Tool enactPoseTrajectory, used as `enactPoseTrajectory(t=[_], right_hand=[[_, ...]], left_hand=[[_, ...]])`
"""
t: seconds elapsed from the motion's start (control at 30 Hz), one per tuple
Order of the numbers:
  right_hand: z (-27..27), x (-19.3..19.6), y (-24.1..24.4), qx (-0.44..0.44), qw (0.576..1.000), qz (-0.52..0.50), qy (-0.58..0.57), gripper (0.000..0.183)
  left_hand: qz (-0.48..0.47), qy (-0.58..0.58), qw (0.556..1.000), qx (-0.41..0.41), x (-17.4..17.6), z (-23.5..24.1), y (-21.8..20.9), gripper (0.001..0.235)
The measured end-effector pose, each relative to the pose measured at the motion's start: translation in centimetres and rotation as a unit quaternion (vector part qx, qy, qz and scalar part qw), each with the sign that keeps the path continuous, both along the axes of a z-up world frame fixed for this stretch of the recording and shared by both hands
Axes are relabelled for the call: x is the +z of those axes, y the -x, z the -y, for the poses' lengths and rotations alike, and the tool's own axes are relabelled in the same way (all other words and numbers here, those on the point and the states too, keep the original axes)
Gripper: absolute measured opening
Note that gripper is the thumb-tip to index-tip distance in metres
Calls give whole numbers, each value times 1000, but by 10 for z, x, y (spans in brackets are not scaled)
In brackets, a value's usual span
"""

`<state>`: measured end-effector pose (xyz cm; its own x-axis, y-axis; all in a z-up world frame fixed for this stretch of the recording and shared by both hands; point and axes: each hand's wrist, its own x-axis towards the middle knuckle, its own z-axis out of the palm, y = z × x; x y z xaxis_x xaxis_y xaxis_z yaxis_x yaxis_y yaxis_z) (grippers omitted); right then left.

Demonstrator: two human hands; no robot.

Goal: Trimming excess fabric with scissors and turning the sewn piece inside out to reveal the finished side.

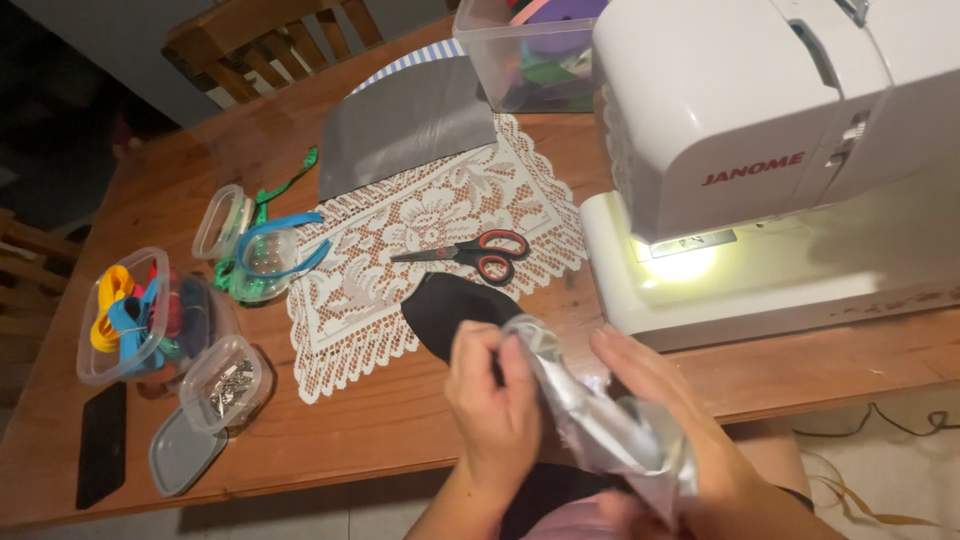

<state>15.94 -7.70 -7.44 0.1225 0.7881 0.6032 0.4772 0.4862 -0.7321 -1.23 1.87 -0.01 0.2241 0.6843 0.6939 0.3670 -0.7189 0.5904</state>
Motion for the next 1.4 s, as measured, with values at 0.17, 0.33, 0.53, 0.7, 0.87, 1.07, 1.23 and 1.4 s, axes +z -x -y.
enactPoseTrajectory(t=[0.17,0.33,0.53,0.7,0.87,1.07,1.23,1.4], right_hand=[[42,22,-51,162,982,70,69,51],[-17,90,4,-150,946,-162,239,17],[-46,75,14,94,995,-13,9,16],[-43,70,21,64,994,89,-28,9],[-41,87,29,6,985,136,-105,10],[-40,73,23,47,996,79,-6,9],[-22,69,-3,156,978,-46,128,45],[-14,61,9,224,947,-27,230,90]], left_hand=[[73,21,992,97,7,-18,20,26],[53,30,998,-34,3,-5,24,23],[-8,30,993,-115,6,13,24,21],[-39,-8,991,-125,9,18,27,15],[-97,-83,983,-132,21,16,31,32],[-36,-79,995,-52,10,16,25,29],[-46,-102,992,60,13,-28,27,29],[-72,-149,970,176,15,-52,12,38]])
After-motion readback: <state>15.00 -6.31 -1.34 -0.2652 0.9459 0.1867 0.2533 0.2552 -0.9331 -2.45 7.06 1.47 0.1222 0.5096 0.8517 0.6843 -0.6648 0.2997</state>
